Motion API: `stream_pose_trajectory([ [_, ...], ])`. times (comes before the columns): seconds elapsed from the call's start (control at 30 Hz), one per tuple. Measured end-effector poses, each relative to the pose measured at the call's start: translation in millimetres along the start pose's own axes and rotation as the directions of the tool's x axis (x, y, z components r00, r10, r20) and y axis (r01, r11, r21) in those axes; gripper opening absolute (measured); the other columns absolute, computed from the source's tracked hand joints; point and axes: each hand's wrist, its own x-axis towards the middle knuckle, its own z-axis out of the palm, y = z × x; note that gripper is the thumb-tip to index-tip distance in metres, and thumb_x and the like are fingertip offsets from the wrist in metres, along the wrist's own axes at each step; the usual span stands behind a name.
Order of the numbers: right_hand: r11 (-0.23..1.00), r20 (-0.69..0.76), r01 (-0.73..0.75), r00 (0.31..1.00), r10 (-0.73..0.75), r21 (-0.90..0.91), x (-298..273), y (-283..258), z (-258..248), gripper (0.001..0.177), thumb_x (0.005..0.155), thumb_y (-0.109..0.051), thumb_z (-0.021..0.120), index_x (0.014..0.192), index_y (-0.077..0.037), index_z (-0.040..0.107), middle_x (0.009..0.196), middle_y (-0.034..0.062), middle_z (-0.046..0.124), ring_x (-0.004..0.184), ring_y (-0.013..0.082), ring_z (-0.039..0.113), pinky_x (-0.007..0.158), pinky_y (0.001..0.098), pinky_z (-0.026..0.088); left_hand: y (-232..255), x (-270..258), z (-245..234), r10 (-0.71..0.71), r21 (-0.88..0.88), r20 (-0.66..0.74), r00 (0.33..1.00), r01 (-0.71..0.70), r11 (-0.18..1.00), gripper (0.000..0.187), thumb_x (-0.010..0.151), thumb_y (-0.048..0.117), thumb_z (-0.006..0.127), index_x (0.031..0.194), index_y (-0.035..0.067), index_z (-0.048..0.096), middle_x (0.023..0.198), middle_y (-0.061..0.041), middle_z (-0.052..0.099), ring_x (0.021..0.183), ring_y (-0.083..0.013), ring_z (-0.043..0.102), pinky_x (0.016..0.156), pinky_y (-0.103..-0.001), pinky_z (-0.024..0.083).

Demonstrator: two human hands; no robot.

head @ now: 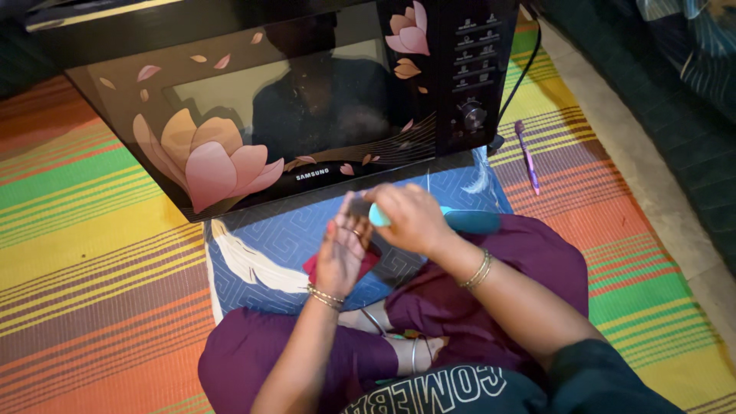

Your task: The person sits on a mat and cleans the front glass door of a microwave using a brush and a red cloth. They brush the surface, wipe with the cloth, open the door to wipe the interior, and continue wiping the exterior.

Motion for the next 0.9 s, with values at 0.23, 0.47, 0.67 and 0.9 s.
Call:
stream_pose_trajectory([
  [0.23, 0.988, 0.021, 0.142, 0.989, -0.144, 0.066, 5.6, -18.4, -2.7, 0.058, 0.079, -0.025, 0.081, 0.131, -0.012, 0.058, 0.13, 0.0117, 0.063, 0.112, 0.0317, 0.065, 0.091, 0.0431, 0.05, -21.9, 1.7, -27.8, 0.109, 0.149, -0.138, 0.984, -0.088, 0.985, 0.038, 0.1, 0.023, 0.073, 0.129, 0.007, 0.056, 0.12, -0.004, 0.062, 0.105, -0.0128, 0.06, 0.092, -0.03, 0.049],
  [0.47, 0.98, 0.542, -0.182, 0.833, 0.115, 0.073, 16.5, 24.3, -38.5, 0.085, 0.072, -0.041, 0.084, 0.144, -0.012, 0.049, 0.12, 0.0149, 0.065, 0.101, 0.0385, 0.066, 0.083, 0.0473, 0.053, 2.3, 13.0, -47.8, 0.235, 0.085, -0.419, 0.877, -0.22, 0.972, 0.015, 0.099, 0.019, 0.068, 0.109, 0.013, 0.059, 0.1, 0.0, 0.07, 0.092, -0.0132, 0.066, 0.084, -0.032, 0.054],
  [0.67, 0.973, 0.372, -0.224, 0.909, 0.189, 0.053, 3.2, 49.8, -47.3, 0.055, 0.076, -0.042, 0.083, 0.124, -0.018, 0.07, 0.113, 0.0087, 0.075, 0.099, 0.0325, 0.072, 0.082, 0.0422, 0.057, 23.8, 10.9, -34.8, 0.169, -0.085, -0.312, 0.935, -0.205, 0.975, 0.025, 0.105, 0.031, 0.06, 0.12, 0.01, 0.059, 0.113, -0.005, 0.069, 0.106, -0.0184, 0.065, 0.098, -0.038, 0.054],
  [0.9, 0.933, -0.442, -0.318, 0.87, 0.217, -0.169, -0.6, 68.8, -54.9, 0.061, 0.099, -0.026, 0.082, 0.152, -0.01, 0.055, 0.109, 0.014, 0.066, 0.092, 0.0325, 0.068, 0.076, 0.0423, 0.054, 27.8, 11.5, -28.4, 0.075, -0.133, -0.351, 0.933, -0.129, 0.983, 0.042, 0.102, 0.04, 0.05, 0.131, 0.009, 0.051, 0.14, -0.012, 0.057, 0.134, -0.0303, 0.053, 0.107, -0.049, 0.046],
])
